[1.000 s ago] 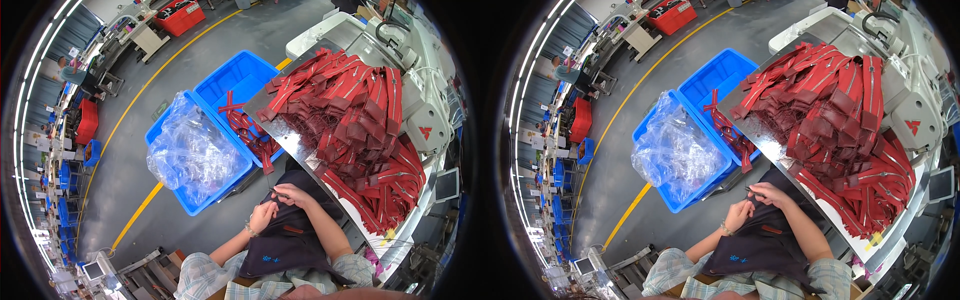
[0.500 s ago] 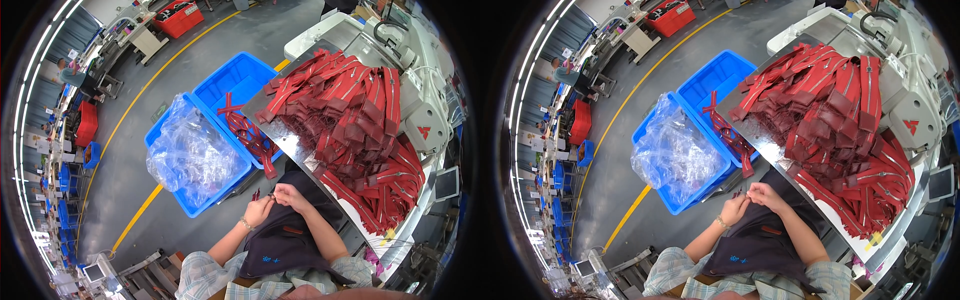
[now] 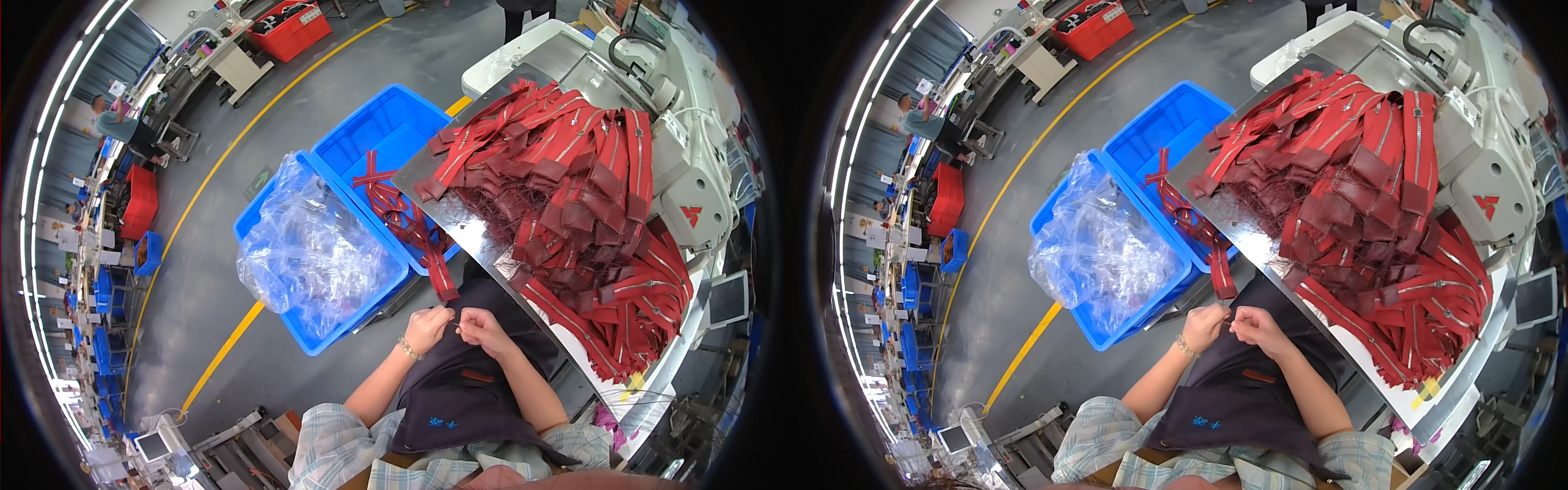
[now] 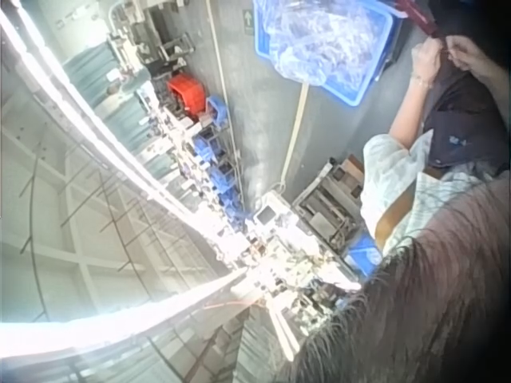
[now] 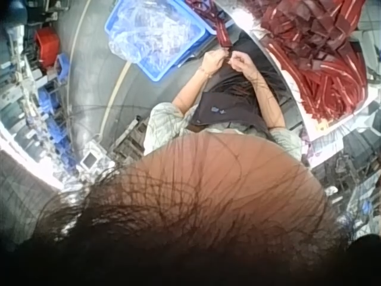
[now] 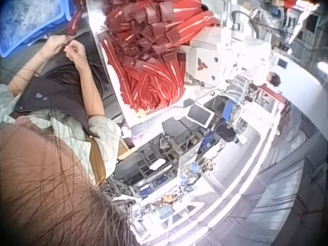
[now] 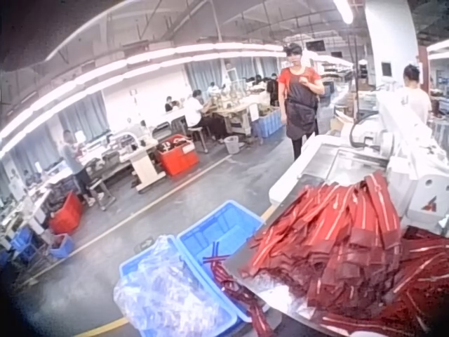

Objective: The recorder is assembling and inspecting zipper components for leather goods at a factory workstation.

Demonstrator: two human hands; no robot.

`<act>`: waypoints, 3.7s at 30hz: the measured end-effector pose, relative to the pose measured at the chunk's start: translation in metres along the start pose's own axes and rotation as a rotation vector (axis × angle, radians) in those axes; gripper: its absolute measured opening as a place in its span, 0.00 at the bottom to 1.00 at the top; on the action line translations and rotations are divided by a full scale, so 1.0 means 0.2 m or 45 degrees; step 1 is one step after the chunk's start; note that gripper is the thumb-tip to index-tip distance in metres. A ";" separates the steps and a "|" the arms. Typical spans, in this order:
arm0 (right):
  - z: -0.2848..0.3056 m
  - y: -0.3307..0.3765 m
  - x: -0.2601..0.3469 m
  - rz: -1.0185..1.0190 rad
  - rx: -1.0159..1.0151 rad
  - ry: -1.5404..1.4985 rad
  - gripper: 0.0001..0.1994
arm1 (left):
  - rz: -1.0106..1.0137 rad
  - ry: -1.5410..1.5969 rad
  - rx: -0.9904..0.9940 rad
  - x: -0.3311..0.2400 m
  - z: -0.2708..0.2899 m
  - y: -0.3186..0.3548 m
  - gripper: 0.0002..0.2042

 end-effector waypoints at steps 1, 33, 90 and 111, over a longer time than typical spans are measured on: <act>0.01 0.00 0.00 0.050 -0.013 -0.050 0.08 | -0.001 0.001 0.001 0.01 -0.01 0.00 0.07; 0.23 -0.14 -0.18 -0.228 -0.479 -0.789 0.07 | 0.663 0.771 -0.368 0.21 -0.09 0.12 0.28; 0.22 0.07 -0.22 -0.070 -0.486 -0.750 0.07 | -0.534 -0.308 -0.290 -0.13 0.27 -0.32 0.10; 0.19 0.14 -0.08 0.169 -0.769 -0.272 0.05 | 0.103 -0.406 0.172 0.46 -0.08 -0.28 0.09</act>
Point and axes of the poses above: each hand's wrist, its own y-axis away from the middle knuckle, its own z-axis out of the back of the hand, x = y × z, the point moved 4 cm from there along -y, towards the middle knuckle
